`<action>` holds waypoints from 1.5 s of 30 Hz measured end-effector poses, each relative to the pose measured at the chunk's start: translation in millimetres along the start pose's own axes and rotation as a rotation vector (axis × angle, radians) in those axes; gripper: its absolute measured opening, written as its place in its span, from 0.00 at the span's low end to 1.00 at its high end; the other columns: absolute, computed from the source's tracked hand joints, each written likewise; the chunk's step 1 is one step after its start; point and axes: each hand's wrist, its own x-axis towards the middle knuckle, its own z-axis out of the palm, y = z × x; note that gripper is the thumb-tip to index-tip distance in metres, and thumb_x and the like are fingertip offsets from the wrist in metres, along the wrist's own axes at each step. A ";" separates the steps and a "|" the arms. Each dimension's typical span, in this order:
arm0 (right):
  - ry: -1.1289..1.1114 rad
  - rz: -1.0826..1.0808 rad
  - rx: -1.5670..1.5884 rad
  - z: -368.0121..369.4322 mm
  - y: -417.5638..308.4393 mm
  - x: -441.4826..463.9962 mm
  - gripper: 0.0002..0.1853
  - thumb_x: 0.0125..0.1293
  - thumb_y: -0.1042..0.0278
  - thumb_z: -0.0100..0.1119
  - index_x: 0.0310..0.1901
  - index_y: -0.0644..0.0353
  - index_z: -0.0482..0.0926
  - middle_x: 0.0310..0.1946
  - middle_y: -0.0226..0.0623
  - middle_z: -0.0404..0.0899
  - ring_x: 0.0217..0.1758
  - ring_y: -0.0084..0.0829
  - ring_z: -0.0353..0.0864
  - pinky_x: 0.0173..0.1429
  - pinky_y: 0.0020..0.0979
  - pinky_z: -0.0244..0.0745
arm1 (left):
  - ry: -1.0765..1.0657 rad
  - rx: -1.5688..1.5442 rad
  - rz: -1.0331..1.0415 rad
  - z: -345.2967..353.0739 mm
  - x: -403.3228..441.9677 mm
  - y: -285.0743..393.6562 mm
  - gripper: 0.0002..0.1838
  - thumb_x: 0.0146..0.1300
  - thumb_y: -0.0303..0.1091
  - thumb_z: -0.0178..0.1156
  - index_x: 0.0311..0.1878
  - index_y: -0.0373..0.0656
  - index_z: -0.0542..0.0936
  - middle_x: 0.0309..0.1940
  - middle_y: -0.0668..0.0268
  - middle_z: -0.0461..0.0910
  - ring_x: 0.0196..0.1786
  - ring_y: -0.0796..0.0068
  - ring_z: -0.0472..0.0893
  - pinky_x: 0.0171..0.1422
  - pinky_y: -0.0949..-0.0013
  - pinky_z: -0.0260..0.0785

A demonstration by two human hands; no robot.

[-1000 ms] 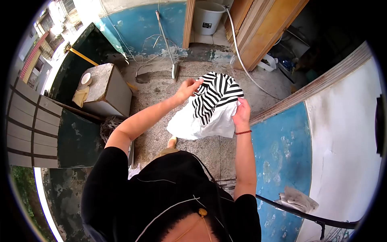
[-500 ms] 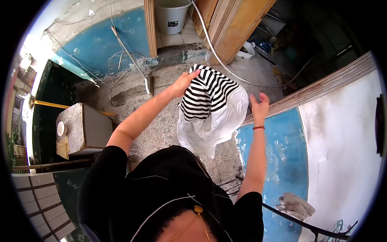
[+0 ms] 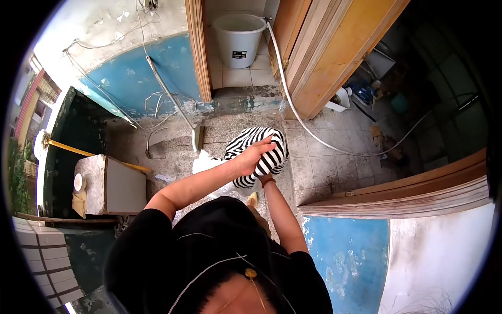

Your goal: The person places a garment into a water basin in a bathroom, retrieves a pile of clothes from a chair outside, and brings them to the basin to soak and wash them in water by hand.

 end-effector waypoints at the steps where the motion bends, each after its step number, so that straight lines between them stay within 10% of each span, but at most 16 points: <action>1: 0.022 -0.008 0.094 3.2 8.2 24.4 0.30 0.64 0.63 0.46 0.66 0.56 0.48 0.65 0.38 0.52 0.69 0.33 0.47 0.69 0.29 0.45 | -0.015 -0.033 0.022 3.2 12.2 9.4 0.33 0.62 0.31 0.52 0.67 0.38 0.50 0.55 0.61 0.68 0.52 0.74 0.73 0.53 0.72 0.69; 3: -0.060 -0.124 -0.125 -35.7 7.7 65.9 0.27 0.67 0.61 0.40 0.66 0.56 0.48 0.66 0.36 0.50 0.69 0.31 0.48 0.69 0.29 0.46 | 0.033 -0.128 0.107 11.5 33.3 39.1 0.31 0.61 0.28 0.51 0.66 0.38 0.52 0.53 0.61 0.70 0.52 0.73 0.73 0.54 0.72 0.69; 6: 0.068 0.257 1.236 -48.0 45.4 135.1 0.22 0.69 0.67 0.34 0.64 0.58 0.56 0.59 0.34 0.64 0.59 0.27 0.64 0.61 0.28 0.61 | -0.045 -0.251 0.168 18.6 63.2 68.2 0.32 0.60 0.25 0.52 0.66 0.37 0.51 0.52 0.62 0.70 0.51 0.74 0.74 0.56 0.71 0.68; 9: -0.033 0.339 1.369 -75.2 31.0 168.3 0.21 0.68 0.67 0.36 0.62 0.60 0.58 0.57 0.35 0.66 0.58 0.27 0.65 0.59 0.27 0.62 | -0.031 -0.300 0.220 28.6 94.3 79.6 0.30 0.59 0.22 0.51 0.65 0.40 0.54 0.51 0.64 0.71 0.50 0.76 0.74 0.54 0.72 0.69; 19: -0.077 0.623 0.694 -152.6 38.6 299.7 0.19 0.64 0.69 0.43 0.57 0.64 0.65 0.52 0.36 0.71 0.52 0.26 0.69 0.53 0.25 0.66 | 0.197 -0.102 0.544 -104.5 234.9 204.4 0.14 0.57 0.20 0.51 0.48 0.38 0.72 0.37 0.65 0.78 0.38 0.75 0.78 0.47 0.71 0.73; 21: -0.293 0.171 0.154 -197.8 17.6 326.7 0.16 0.63 0.70 0.47 0.51 0.67 0.71 0.44 0.34 0.75 0.46 0.23 0.71 0.49 0.24 0.66 | 0.277 -0.106 0.540 -155.7 259.1 229.8 0.13 0.55 0.21 0.53 0.45 0.38 0.73 0.35 0.65 0.78 0.36 0.74 0.78 0.44 0.70 0.73; 24: -0.152 0.185 0.766 -296.6 -91.7 362.4 0.14 0.62 0.74 0.50 0.48 0.68 0.72 0.43 0.36 0.77 0.43 0.23 0.76 0.49 0.24 0.69 | 0.400 -0.115 0.504 -220.3 294.1 256.8 0.14 0.54 0.23 0.55 0.46 0.39 0.73 0.34 0.66 0.78 0.37 0.74 0.78 0.43 0.69 0.73; 32: 0.543 -0.085 0.724 -417.8 -122.2 468.0 0.08 0.55 0.79 0.58 0.38 0.66 0.76 0.36 0.34 0.78 0.37 0.23 0.76 0.45 0.23 0.69 | 0.415 -0.028 0.453 -294.8 376.9 335.1 0.13 0.54 0.20 0.56 0.44 0.39 0.71 0.34 0.64 0.78 0.35 0.72 0.79 0.37 0.69 0.76; 37: 0.319 0.275 -1.065 -440.0 -77.2 516.2 0.21 0.42 0.66 0.69 0.37 0.69 0.76 0.30 0.45 0.79 0.36 0.40 0.78 0.41 0.33 0.72 | 0.305 0.022 0.711 -238.1 409.1 416.0 0.10 0.54 0.20 0.57 0.39 0.40 0.72 0.30 0.68 0.77 0.29 0.80 0.77 0.33 0.74 0.73; 39: -0.037 0.276 -0.937 -407.6 -71.9 548.0 0.26 0.40 0.61 0.70 0.41 0.68 0.74 0.39 0.52 0.76 0.43 0.48 0.76 0.46 0.38 0.71 | 0.166 0.047 0.727 -203.0 421.7 429.0 0.09 0.54 0.18 0.56 0.38 0.40 0.73 0.30 0.69 0.77 0.28 0.82 0.76 0.31 0.77 0.72; 41: -0.054 -0.184 -0.687 -362.4 -49.3 590.1 0.26 0.48 0.60 0.65 0.45 0.70 0.73 0.42 0.55 0.75 0.45 0.48 0.75 0.49 0.36 0.70 | 0.094 0.149 0.762 -170.6 432.0 438.3 0.10 0.53 0.16 0.57 0.37 0.40 0.72 0.31 0.69 0.76 0.32 0.83 0.76 0.37 0.79 0.70; 42: -0.161 -0.002 -0.390 -334.6 -54.7 616.5 0.26 0.52 0.58 0.62 0.46 0.72 0.72 0.42 0.54 0.75 0.46 0.44 0.76 0.49 0.34 0.70 | 0.056 0.212 0.808 -158.6 441.1 440.8 0.10 0.53 0.16 0.57 0.37 0.40 0.72 0.32 0.69 0.75 0.34 0.84 0.75 0.39 0.80 0.70; 45: -0.336 0.045 0.169 -238.1 -14.1 697.9 0.23 0.61 0.53 0.55 0.46 0.68 0.74 0.38 0.31 0.77 0.40 0.20 0.72 0.44 0.23 0.68 | 0.014 0.366 0.810 -140.6 467.0 450.4 0.11 0.51 0.13 0.55 0.36 0.39 0.72 0.31 0.71 0.73 0.35 0.85 0.74 0.41 0.81 0.68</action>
